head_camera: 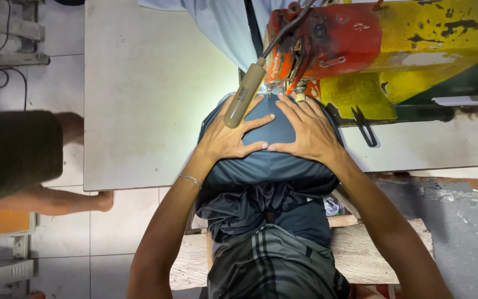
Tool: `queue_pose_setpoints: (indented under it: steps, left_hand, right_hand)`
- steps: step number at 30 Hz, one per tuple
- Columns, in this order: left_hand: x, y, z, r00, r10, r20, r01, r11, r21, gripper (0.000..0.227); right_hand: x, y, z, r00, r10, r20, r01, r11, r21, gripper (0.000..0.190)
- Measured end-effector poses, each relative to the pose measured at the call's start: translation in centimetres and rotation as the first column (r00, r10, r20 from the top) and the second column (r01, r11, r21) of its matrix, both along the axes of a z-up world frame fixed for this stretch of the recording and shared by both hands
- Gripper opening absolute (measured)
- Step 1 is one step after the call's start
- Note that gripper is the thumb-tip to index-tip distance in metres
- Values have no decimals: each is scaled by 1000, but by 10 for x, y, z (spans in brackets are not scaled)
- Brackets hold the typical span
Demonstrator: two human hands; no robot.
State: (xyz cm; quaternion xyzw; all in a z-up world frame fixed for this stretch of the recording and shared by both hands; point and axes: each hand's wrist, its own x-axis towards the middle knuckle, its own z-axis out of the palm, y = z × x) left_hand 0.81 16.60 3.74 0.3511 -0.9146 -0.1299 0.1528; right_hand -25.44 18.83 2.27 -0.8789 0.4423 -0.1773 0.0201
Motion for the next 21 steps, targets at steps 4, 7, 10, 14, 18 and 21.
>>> queue_pose_setpoints:
  steps: [4, 7, 10, 14, 18, 21]
  left_hand:
    - [1, 0, 3, 1000, 9, 14, -9, 1000, 6, 65]
    - [-1, -3, -1, 999, 13, 34, -13, 1000, 21, 65]
    - [-3, -2, 0, 996, 4, 84, -6, 1000, 15, 65]
    - [-6, -4, 5, 994, 1, 106, -4, 1000, 22, 61]
    - [-7, -10, 4, 995, 6, 104, -10, 999, 40, 63]
    - [-6, -17, -5, 996, 18, 87, -27, 995, 101, 62]
  right_hand:
    - [-1, -3, 1, 1000, 7, 6, -7, 1000, 30, 106]
    - [-2, -4, 2, 1000, 5, 4, -6, 999, 54, 106]
    - [-3, -6, 3, 1000, 3, -10, -2, 998, 62, 107]
    - [-16, -22, -27, 1000, 4, -31, -2, 998, 64, 107]
    - [-17, -26, -20, 999, -3, -43, 5, 998, 59, 108]
    - [-6, -25, 10, 998, -11, -67, 18, 994, 103, 106]
